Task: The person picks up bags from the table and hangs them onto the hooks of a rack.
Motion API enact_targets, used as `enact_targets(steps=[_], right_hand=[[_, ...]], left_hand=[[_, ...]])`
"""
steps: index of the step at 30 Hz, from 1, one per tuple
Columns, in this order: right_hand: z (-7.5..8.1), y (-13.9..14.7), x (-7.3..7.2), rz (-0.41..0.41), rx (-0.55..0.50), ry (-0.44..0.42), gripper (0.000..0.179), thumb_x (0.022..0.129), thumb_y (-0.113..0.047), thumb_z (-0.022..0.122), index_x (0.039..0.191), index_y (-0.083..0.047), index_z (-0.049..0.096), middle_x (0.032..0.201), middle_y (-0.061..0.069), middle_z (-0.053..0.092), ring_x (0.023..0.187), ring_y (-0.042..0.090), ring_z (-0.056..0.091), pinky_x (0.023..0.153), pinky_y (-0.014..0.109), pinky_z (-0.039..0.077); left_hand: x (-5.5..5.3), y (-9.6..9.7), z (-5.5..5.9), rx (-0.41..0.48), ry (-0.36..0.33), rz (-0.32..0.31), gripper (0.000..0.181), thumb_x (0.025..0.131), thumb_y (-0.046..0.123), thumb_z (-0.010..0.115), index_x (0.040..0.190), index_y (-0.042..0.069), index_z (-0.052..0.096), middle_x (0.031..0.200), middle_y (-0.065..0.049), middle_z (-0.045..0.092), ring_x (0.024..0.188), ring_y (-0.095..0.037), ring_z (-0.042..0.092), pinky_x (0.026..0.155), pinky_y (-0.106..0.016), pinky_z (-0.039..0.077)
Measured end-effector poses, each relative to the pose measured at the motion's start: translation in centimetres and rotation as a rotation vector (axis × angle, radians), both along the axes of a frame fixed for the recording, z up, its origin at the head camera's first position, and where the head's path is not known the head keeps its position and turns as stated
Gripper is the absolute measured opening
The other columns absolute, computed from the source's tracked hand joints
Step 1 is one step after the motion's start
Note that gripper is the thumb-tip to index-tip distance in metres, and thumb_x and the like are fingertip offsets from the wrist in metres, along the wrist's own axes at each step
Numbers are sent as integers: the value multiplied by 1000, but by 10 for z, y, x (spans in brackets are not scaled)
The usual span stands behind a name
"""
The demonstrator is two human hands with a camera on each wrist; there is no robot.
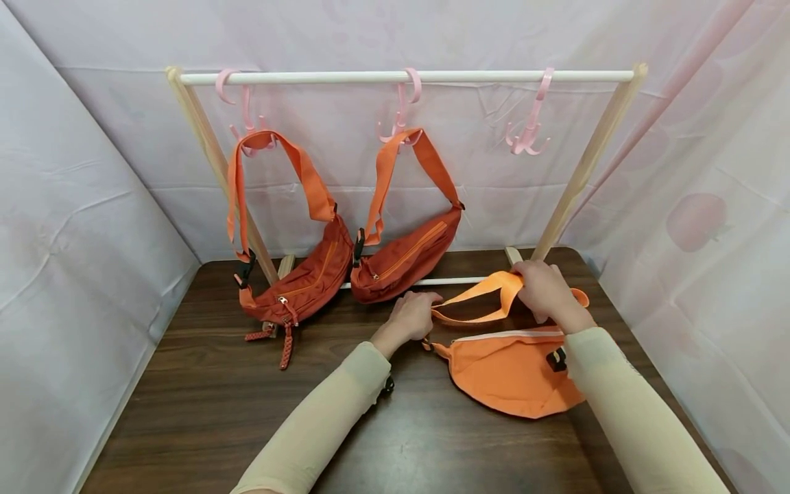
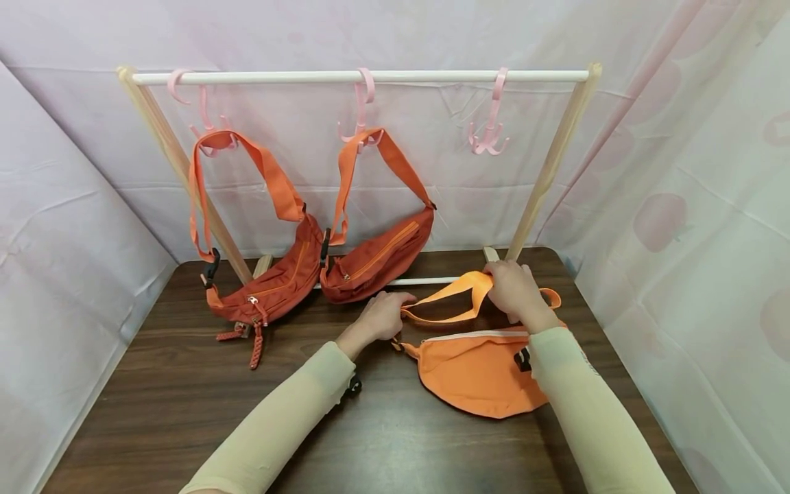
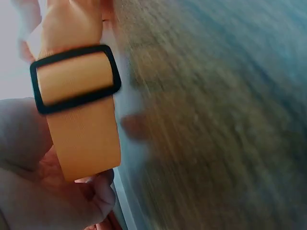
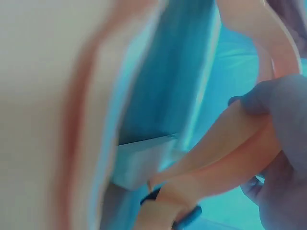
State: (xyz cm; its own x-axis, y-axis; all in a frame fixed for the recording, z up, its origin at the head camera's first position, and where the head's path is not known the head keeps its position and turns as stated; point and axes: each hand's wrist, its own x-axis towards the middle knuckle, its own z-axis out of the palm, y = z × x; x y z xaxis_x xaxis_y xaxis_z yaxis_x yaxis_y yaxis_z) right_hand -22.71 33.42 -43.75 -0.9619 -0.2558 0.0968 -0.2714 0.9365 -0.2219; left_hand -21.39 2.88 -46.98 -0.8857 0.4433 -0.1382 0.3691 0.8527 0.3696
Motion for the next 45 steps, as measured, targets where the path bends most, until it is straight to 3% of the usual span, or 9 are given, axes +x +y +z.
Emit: enact_targets(steps=[4,8,12,16,22,26,32,40,45], right_hand=[[16,-2,3,-16,-120,-6,47,88,6,56,133,-1,64,110,24,74,88,40,69,82,57,53],[29,-7,8,-10,-221,13,53,87,8,54,138,-1,61,121,25,71,88,35,66,78,52,54],[42,-16,13,8,-315,46,54,89,10,51,143,2,58,133,25,66,103,38,68,86,55,54],[53,-26,16,49,-387,71,48,95,11,50,142,3,57,130,24,65,106,38,65,89,55,53],[68,-40,22,142,-429,172,43,93,12,53,134,1,59,123,19,61,101,33,57,87,52,46],[81,-47,29,195,-484,189,44,91,11,62,133,-1,58,124,16,59,102,29,56,90,45,45],[101,-55,43,289,-563,115,59,86,12,70,140,-8,55,125,8,55,101,21,53,88,30,44],[116,-60,54,426,-606,-37,74,89,2,79,153,-15,46,138,5,47,107,23,54,90,27,48],[122,-68,58,419,-590,-1,74,86,6,81,150,-13,49,132,6,54,101,24,56,85,28,50]], left_hand=[[-1,-1,1,42,35,28,45,95,0,67,132,25,73,126,1,69,113,-25,62,96,-42,51],[-1,-2,5,186,25,69,32,91,-3,66,115,18,72,112,-1,66,98,-18,62,84,-34,52],[0,-3,16,398,19,96,31,94,-2,62,122,9,67,115,-6,66,89,-20,58,76,-33,49],[2,-2,36,604,51,81,34,97,-5,58,130,2,61,122,-13,65,91,-24,59,78,-35,50],[8,3,71,785,132,30,44,102,-7,54,144,4,53,133,-11,61,105,-21,61,90,-36,52],[14,5,90,787,193,-19,48,103,-4,61,149,7,53,131,-9,62,98,-20,61,86,-34,52],[23,3,110,706,295,-45,53,96,-5,69,145,13,59,129,-4,61,103,-16,59,88,-34,52],[31,-1,129,751,264,-91,59,91,-14,66,143,14,61,125,-2,59,99,-17,57,86,-30,51],[36,-1,138,757,298,-121,64,87,-17,65,143,13,60,128,-3,60,100,-17,58,86,-29,51]])
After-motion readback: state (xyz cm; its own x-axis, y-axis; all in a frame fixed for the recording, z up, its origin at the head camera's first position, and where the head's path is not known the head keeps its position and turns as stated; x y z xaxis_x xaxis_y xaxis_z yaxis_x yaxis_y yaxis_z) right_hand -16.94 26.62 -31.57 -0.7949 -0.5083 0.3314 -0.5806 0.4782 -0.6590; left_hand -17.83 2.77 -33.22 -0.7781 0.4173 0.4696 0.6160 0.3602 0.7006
